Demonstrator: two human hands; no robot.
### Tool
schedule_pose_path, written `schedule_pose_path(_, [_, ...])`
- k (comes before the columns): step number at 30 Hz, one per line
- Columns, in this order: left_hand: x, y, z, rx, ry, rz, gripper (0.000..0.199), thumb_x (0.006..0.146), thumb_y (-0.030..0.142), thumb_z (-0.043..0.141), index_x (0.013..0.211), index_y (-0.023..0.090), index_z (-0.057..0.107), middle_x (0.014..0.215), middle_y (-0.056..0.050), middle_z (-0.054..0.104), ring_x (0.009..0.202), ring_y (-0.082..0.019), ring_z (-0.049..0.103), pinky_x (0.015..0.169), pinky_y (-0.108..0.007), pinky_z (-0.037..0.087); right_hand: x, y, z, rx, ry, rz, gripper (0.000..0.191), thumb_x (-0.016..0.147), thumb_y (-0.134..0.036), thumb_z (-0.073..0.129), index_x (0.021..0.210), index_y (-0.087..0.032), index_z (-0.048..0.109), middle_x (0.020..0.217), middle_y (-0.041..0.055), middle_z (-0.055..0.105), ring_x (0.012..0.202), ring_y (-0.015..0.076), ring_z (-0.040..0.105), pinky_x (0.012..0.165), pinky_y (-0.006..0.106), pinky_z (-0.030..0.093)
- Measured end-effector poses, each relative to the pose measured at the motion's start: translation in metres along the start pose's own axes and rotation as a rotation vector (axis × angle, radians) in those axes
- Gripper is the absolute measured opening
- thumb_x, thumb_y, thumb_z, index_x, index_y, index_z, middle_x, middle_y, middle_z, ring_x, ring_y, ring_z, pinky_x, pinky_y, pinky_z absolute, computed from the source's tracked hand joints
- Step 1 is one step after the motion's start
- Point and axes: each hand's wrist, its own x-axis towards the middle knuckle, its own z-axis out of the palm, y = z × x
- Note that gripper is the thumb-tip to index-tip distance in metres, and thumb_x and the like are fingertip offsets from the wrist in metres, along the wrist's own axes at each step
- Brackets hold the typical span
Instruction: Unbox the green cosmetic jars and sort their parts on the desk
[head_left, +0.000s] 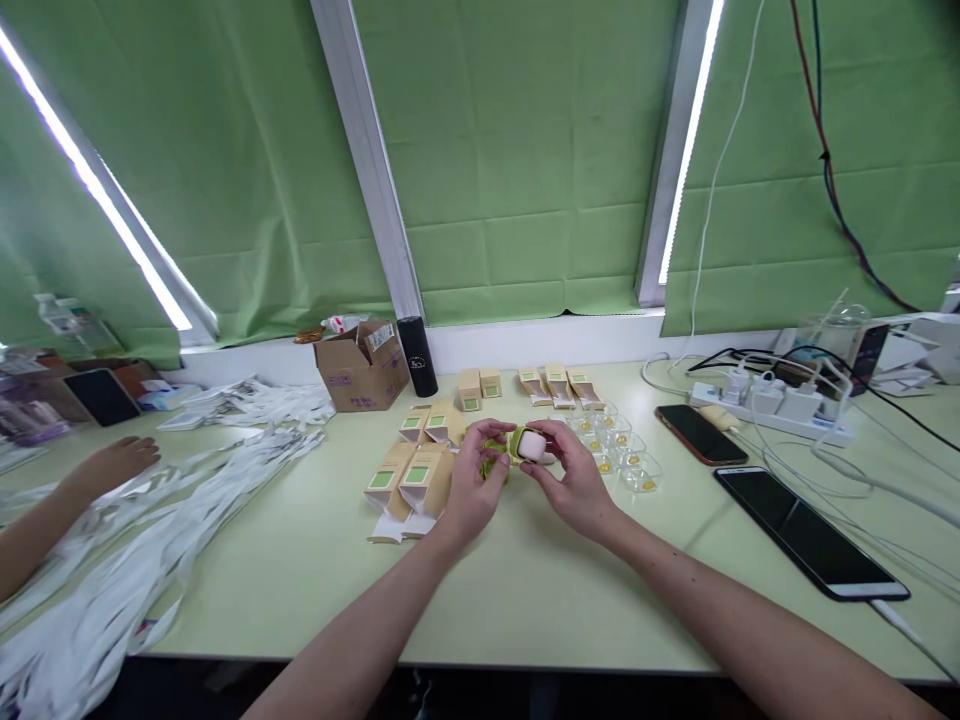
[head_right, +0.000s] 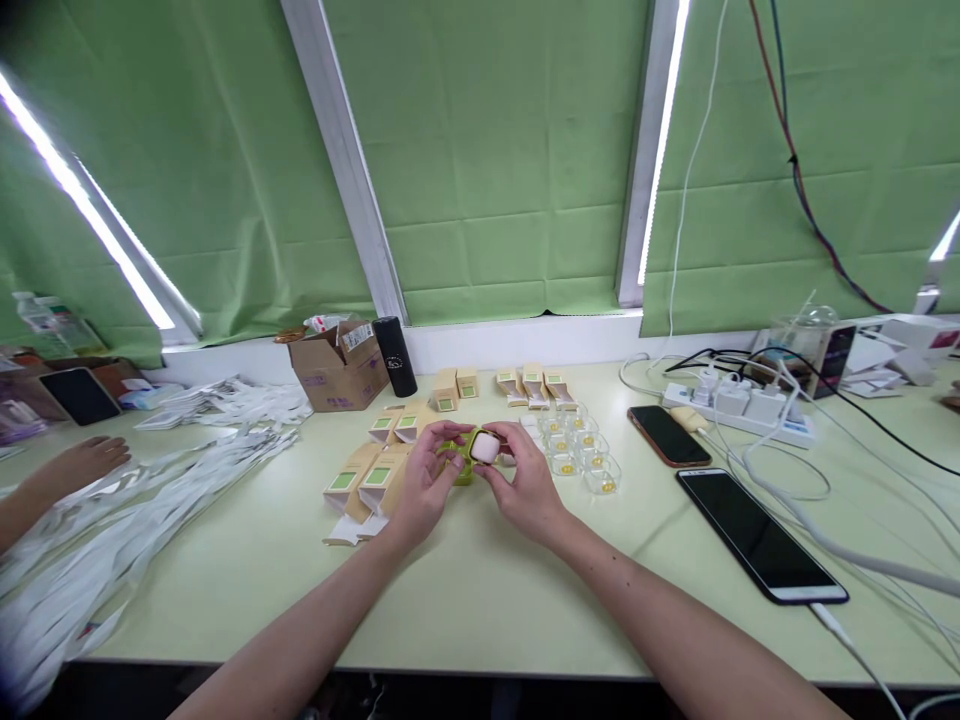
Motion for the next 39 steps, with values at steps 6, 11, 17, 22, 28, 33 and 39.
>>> schedule_pose_path(6, [-0.005,0.000,-0.001,-0.028,-0.083,-0.099,0.040,0.082,0.025,0.079,0.121,0.022,0.072,0.126,-0.013,0.069,0.112,-0.028,0.065,0.086,-0.032,0.054,-0.001,0.002,0.001,-0.116,0.027,0.010,0.032,0.092,-0.040,0.072,0.118,-0.025,0.063,0.111,0.0079,0.070,0.093,0.0229,0.066,0.080,0.037,0.058])
schedule_pose_path(11, [-0.001,-0.006,0.000,-0.073,-0.104,-0.172,0.042,0.080,0.031,0.084,0.120,0.022,0.076,0.125,-0.013,0.072,0.107,-0.028,0.069,0.086,-0.033,0.057,0.001,0.002,-0.002,-0.169,0.029,0.014,0.032,0.092,-0.048,0.072,0.112,-0.024,0.066,0.098,0.0062,0.069,0.076,0.0195,0.058,0.069,0.034,0.054])
schedule_pose_path(17, [0.006,-0.008,-0.001,-0.291,-0.129,-0.278,0.052,0.074,0.044,0.090,0.117,0.017,0.077,0.113,-0.014,0.076,0.102,-0.027,0.072,0.086,-0.035,0.057,0.001,0.000,-0.005,-0.146,0.002,-0.024,0.034,0.092,-0.046,0.072,0.117,-0.024,0.067,0.094,0.0053,0.066,0.076,0.0192,0.059,0.069,0.035,0.054])
schedule_pose_path(22, [0.008,-0.010,-0.006,-0.469,-0.167,-0.358,0.044,0.080,0.042,0.086,0.115,0.016,0.076,0.115,-0.014,0.074,0.098,-0.023,0.070,0.088,-0.033,0.055,-0.001,-0.003,-0.006,-0.121,-0.011,-0.061,0.030,0.099,-0.035,0.061,0.127,-0.024,0.063,0.101,0.0071,0.065,0.080,0.0197,0.062,0.074,0.037,0.057])
schedule_pose_path(28, [0.007,-0.012,-0.006,-0.515,-0.125,-0.405,0.037,0.082,0.043,0.083,0.105,0.015,0.075,0.112,-0.015,0.073,0.093,-0.022,0.068,0.082,-0.033,0.056,-0.001,-0.002,-0.008,-0.167,0.019,-0.107,0.040,0.096,-0.030,0.063,0.136,-0.027,0.059,0.124,0.0110,0.061,0.083,0.0194,0.064,0.076,0.039,0.061])
schedule_pose_path(33, [0.006,-0.014,-0.003,-0.387,-0.164,-0.378,0.041,0.083,0.047,0.082,0.109,0.016,0.078,0.104,-0.013,0.075,0.090,-0.021,0.067,0.081,-0.031,0.054,-0.002,-0.002,-0.008,-0.207,-0.030,-0.148,0.039,0.097,-0.028,0.062,0.137,-0.029,0.061,0.127,0.0119,0.061,0.105,0.0267,0.066,0.085,0.044,0.063])
schedule_pose_path(39, [0.008,-0.019,-0.004,-0.228,-0.142,-0.336,0.046,0.084,0.051,0.079,0.117,0.020,0.077,0.105,-0.009,0.075,0.090,-0.020,0.067,0.079,-0.028,0.051,-0.002,0.001,-0.008,-0.225,-0.039,-0.140,0.030,0.098,-0.028,0.062,0.128,-0.028,0.063,0.123,0.0116,0.061,0.111,0.0284,0.065,0.087,0.044,0.063])
